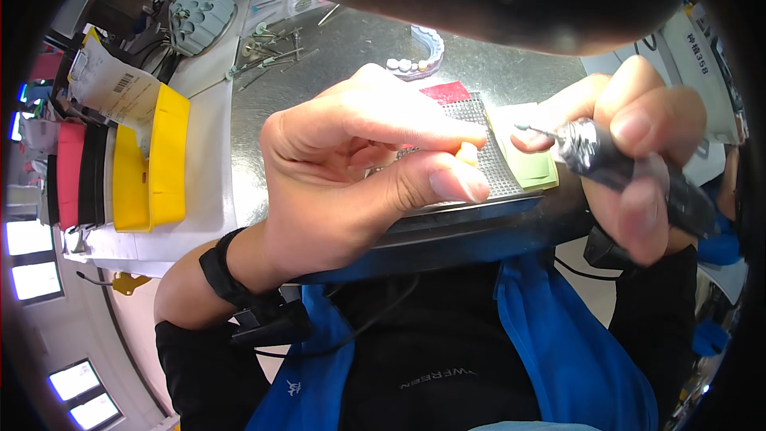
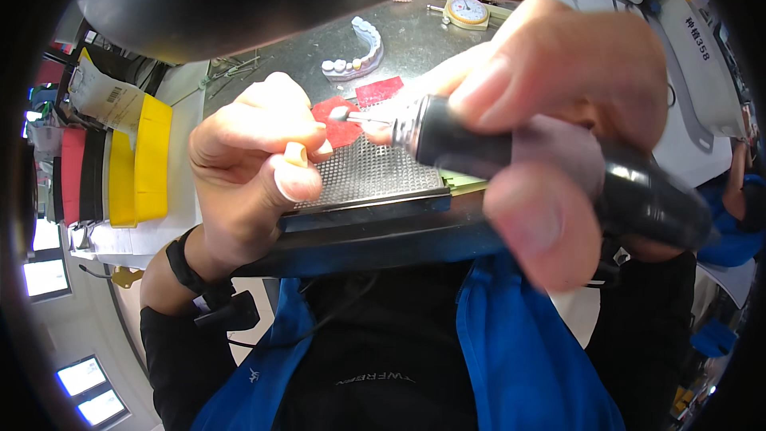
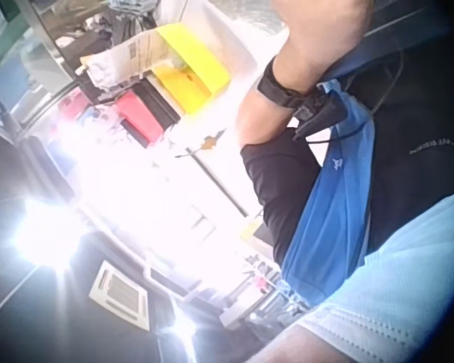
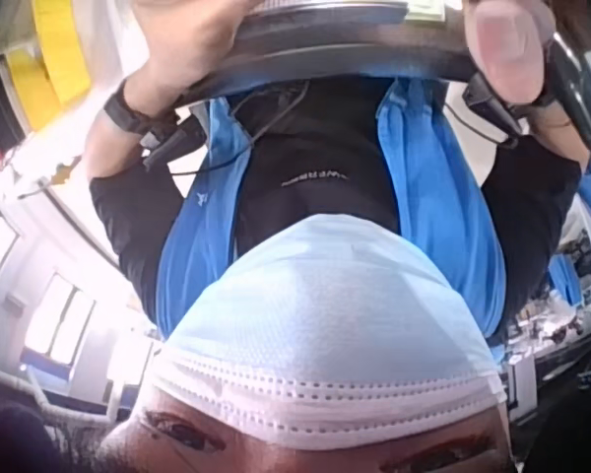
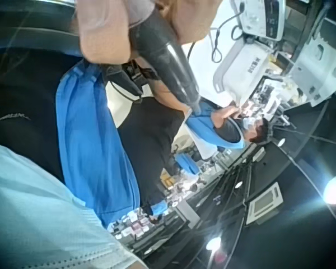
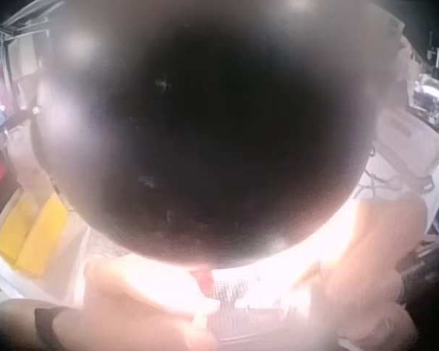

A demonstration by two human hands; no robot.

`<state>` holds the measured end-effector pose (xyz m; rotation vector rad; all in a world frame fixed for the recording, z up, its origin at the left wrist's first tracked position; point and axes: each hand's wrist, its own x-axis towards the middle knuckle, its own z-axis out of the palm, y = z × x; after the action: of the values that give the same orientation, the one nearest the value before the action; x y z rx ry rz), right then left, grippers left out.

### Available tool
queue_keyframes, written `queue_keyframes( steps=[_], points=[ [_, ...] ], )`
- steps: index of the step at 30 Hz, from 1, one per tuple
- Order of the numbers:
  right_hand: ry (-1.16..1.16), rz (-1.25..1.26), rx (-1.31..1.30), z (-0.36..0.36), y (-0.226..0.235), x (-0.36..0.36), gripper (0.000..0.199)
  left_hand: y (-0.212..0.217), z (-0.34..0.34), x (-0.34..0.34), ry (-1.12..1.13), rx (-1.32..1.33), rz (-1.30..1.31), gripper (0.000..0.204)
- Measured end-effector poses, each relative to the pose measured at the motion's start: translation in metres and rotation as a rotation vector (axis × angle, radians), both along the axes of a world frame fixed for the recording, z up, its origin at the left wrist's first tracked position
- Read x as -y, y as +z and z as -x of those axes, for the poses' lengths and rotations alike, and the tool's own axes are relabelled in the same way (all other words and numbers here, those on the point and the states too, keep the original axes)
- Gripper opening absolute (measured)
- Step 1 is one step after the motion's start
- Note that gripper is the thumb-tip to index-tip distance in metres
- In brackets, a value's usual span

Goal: Polishing and refining a dental bridge and wax mold using a rotary tool.

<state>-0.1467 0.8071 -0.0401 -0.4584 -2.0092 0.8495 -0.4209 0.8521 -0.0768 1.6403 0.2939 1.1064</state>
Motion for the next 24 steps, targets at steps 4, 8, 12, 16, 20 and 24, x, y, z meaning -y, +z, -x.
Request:
queue_keyframes(
  steps=[4,8,12,16,20,24],
  points=[
    [0.068,-0.273,-0.083,0.009,-0.014,-0.012,0.053,-0.002,0.001,-0.002,-0.01,-0.011,-0.044,0.026],
    [0.089,-0.166,-0.062,0.02,-0.01,-0.007,0.057,-0.003,0.0,-0.004,-0.039,0.022,-0.032,0.025],
    [0.046,-0.053,0.074,0.012,0.026,0.009,0.057,-0.001,0.001,-0.005,-0.076,-0.014,-0.047,0.023],
    [0.075,0.267,0.528,0.001,0.08,0.015,0.063,0.0,0.002,-0.006,-0.06,-0.048,-0.098,0.021],
    [-0.024,0.091,0.374,0.017,0.044,0.015,0.055,0.001,0.002,-0.006,-0.061,-0.048,-0.109,0.021],
    [-0.005,-0.158,0.115,0.021,0.0,0.0,0.05,-0.002,0.004,-0.005,-0.034,-0.063,-0.109,0.021]
  ],
)
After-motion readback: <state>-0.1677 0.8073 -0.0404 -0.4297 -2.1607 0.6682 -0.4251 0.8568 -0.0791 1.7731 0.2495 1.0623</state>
